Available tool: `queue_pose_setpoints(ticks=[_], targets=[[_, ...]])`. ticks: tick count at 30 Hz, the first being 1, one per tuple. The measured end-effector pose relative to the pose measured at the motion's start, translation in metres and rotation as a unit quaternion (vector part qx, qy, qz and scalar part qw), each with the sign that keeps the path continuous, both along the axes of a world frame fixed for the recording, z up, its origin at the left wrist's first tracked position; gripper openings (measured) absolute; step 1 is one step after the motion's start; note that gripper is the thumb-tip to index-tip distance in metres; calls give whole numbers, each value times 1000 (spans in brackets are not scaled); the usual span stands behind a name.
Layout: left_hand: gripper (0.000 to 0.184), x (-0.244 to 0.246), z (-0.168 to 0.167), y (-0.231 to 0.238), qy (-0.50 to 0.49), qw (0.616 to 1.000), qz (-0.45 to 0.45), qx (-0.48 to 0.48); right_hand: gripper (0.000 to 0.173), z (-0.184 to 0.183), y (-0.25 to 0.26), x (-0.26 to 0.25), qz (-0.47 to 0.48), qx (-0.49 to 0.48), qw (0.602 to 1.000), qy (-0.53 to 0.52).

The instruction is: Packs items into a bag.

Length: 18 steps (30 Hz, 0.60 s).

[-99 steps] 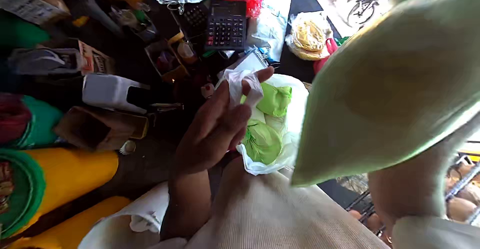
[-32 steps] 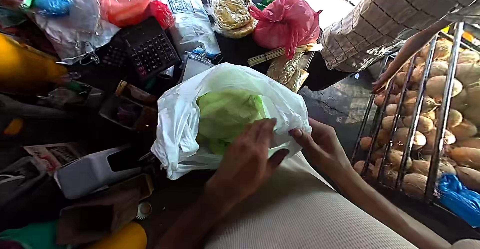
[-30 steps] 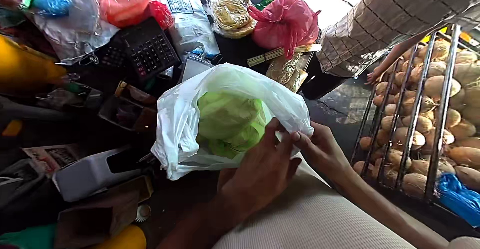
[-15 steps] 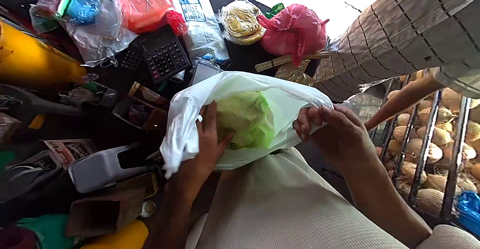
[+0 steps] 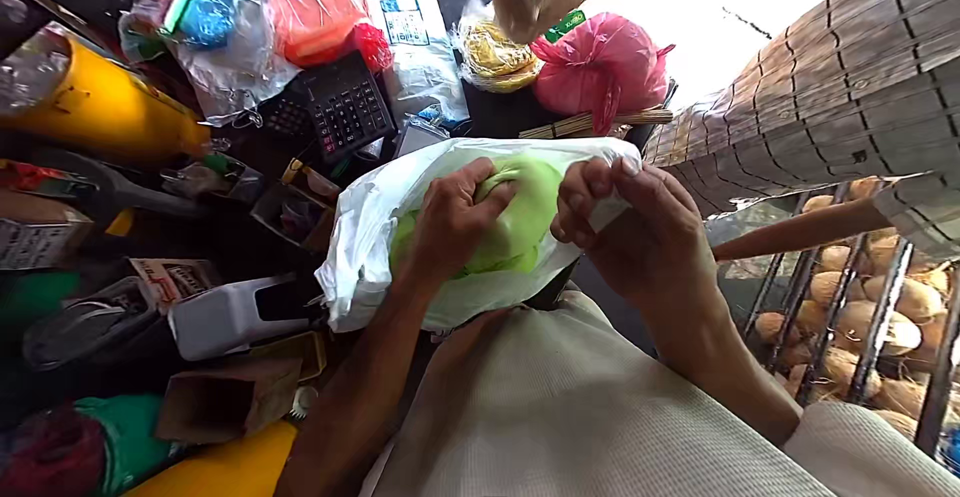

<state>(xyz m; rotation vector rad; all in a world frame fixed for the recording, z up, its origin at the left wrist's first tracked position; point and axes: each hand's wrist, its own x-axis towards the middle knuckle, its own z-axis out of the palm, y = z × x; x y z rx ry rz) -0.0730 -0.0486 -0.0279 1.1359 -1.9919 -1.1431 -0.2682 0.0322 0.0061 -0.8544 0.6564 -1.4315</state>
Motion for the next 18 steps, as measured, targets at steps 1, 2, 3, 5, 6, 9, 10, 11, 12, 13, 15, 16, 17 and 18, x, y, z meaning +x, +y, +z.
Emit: queue_pose_setpoints(ticks=[1, 2, 3, 5, 6, 9, 10, 11, 12, 13, 15, 16, 17, 18], targets=[[23, -11, 3, 9, 47, 998, 32, 9, 33, 8, -4, 4, 1, -11, 1000, 10], [19, -22, 3, 19, 84, 994, 63, 1, 32, 14, -6, 8, 0, -21, 999, 27], [12, -32, -6, 32, 114, 990, 81, -22, 31, 18, -9, 12, -2, -31, 998, 52], [34, -46, -42, 55, 141, 986, 51, -66, 26, 16, -9, 20, 13, -39, 992, 116], [52, -46, -58, 61, 149, 987, 9, -66, 24, 13, -8, 24, 37, -49, 988, 144], [40, -37, -53, 56, 123, 991, -23, -37, 27, 5, -2, 23, 97, -60, 975, 193], [31, -32, -41, 54, 74, 996, -11, -57, 28, 4, 2, 19, 106, -59, 975, 189], [24, -29, -35, 51, 31, 996, 19, -76, 29, 4, 5, 15, 109, -59, 975, 184], [21, -27, -33, 46, 11, 994, 58, -95, 29, 4, 6, 13, 111, -62, 976, 179], [23, -26, -34, 40, 1, 992, 79, -102, 29, 4, 7, 13, 109, -66, 977, 174], [36, -28, -47, 29, 4, 993, 50, -103, 28, 1, 9, 19, 97, -70, 980, 160], [42, -33, -60, 25, 17, 993, 29, -109, 28, 1, 9, 22, 91, -71, 981, 153], [46, -39, -70, 25, 45, 995, 21, -89, 27, 3, 7, 24, 86, -68, 983, 147], [45, -48, -76, 26, 102, 992, 35, -67, 27, 5, 4, 25, 80, -63, 984, 145]])
